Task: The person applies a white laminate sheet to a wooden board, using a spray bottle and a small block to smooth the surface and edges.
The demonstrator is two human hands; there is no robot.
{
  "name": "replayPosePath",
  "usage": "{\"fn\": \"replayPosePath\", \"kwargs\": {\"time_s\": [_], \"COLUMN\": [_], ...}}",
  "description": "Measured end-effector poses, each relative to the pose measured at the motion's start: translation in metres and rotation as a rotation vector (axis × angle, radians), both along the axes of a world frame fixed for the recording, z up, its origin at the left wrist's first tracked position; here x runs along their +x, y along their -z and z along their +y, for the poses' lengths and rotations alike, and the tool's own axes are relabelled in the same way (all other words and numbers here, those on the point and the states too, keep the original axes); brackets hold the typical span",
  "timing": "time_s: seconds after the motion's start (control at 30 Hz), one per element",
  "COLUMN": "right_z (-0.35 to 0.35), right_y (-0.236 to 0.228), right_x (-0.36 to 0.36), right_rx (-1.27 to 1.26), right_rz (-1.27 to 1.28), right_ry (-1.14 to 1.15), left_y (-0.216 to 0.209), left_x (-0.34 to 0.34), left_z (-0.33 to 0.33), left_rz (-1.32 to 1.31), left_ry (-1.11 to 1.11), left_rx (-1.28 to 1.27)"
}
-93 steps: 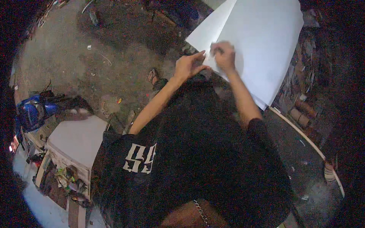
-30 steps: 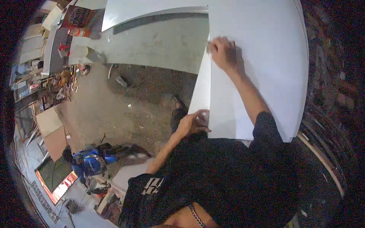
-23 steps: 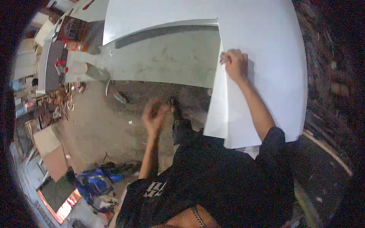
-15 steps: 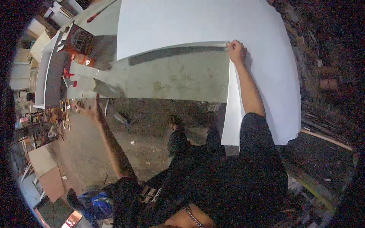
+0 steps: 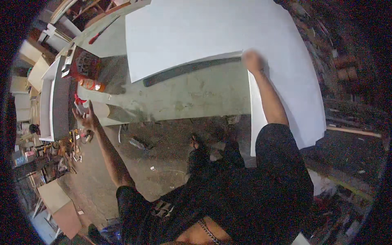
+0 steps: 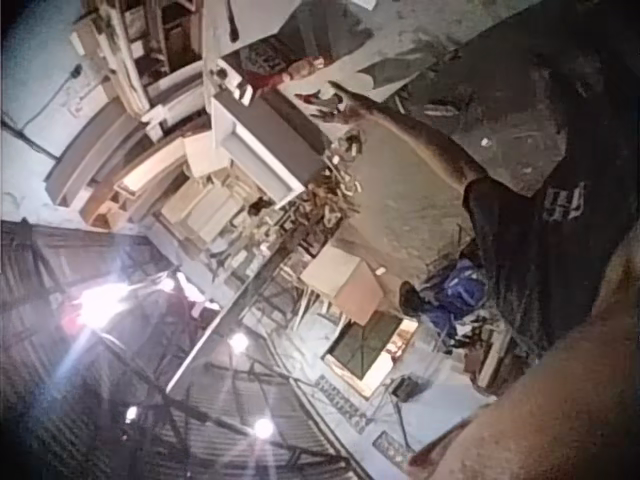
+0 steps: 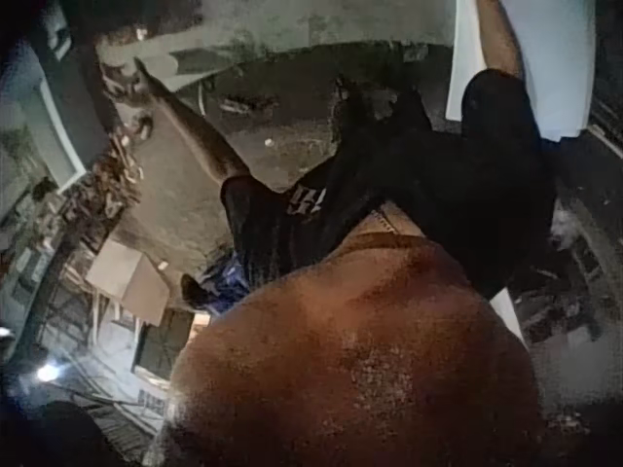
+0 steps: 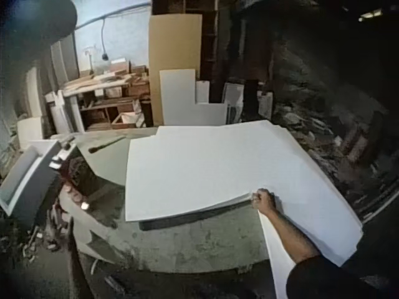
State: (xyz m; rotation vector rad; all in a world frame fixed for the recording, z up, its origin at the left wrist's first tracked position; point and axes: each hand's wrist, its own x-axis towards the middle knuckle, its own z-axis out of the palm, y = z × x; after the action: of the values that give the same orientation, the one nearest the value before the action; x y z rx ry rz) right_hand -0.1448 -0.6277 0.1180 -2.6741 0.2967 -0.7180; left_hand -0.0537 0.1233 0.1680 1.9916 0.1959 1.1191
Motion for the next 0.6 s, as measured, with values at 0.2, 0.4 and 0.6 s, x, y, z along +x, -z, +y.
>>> {"fn": "replayPosePath", "kwargs": {"time_s": [0.2, 0.4, 0.6], "right_z": [0.016, 0.04, 0.013], "right_y": [-0.003, -0.01, 0.007], "right_x": [-0.168, -0.246, -0.121], "right_rx": [0.069, 0.097, 0.077], "right_rz": [0.113, 0.291, 0.173], "right_ry": [0.005, 0.135, 0.134], "left_y": [0.0, 0.026, 0.004], "left_x": [0.007, 0.021, -0.014], "left_z": [-0.01, 0.04, -0.061], "left_rz": [0.136, 0.064, -0.007], "left_ry": [0.253, 0.564, 0.683], "left_rx": [-0.287, -0.139, -0.334]}}
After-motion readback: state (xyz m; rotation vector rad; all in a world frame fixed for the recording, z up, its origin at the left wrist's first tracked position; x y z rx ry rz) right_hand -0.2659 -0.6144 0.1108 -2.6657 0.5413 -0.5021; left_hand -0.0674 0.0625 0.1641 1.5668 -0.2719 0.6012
